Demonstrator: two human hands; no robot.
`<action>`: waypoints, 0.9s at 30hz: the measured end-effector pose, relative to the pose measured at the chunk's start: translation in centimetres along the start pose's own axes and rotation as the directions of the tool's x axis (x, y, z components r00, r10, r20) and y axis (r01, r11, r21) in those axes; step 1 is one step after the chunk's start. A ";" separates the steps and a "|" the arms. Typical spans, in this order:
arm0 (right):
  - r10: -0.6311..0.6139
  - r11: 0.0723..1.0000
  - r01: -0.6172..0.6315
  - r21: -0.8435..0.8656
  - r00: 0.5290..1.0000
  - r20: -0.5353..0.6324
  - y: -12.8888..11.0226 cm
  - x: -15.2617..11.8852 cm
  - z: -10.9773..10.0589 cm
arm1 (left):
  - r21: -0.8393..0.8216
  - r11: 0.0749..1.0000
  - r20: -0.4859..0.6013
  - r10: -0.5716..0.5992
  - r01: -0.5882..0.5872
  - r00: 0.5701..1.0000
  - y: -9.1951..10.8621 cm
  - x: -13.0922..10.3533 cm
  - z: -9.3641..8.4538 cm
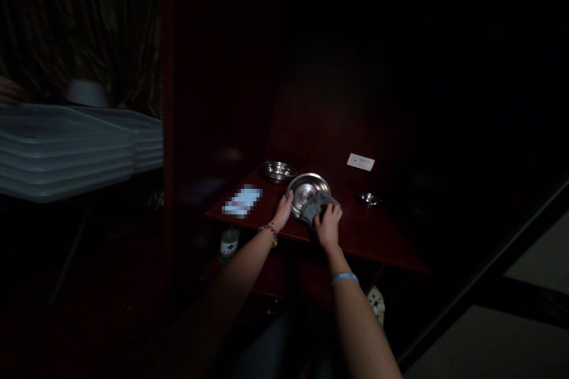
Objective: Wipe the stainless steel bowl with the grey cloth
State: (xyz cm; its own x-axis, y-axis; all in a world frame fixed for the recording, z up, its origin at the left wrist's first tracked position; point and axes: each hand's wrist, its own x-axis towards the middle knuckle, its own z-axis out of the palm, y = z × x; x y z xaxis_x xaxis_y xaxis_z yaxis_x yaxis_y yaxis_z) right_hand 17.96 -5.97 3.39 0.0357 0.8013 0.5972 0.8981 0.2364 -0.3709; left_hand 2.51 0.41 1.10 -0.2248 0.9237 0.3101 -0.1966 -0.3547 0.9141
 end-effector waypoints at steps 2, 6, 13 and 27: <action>0.036 0.999 -0.036 0.033 0.999 -0.015 0.0 0.1 0.0 | 0.001 1.000 0.006 -0.003 0.003 1.000 0.0 0.0 0.0; 0.116 0.990 -0.110 0.094 0.992 -0.059 -0.1 0.2 -0.2 | 0.018 1.000 0.029 0.011 -0.011 1.000 0.4 -0.1 0.1; 0.240 0.959 -0.211 0.191 0.961 -0.139 0.3 0.5 0.3 | 0.000 1.000 0.043 -0.013 0.013 0.999 0.6 -0.3 0.2; 0.328 0.926 -0.331 0.181 0.944 0.046 2.4 0.9 2.7 | -0.073 0.996 0.104 -0.044 0.051 0.994 0.9 -0.7 0.1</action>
State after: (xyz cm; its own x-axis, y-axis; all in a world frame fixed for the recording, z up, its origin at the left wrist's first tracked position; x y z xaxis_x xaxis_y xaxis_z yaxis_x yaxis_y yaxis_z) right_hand 18.97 -3.19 1.05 0.3080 0.8591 0.4088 0.7404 0.0534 -0.6700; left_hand 2.59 -0.52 1.77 -0.1160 0.9483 0.2954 -0.2771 -0.3165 0.9072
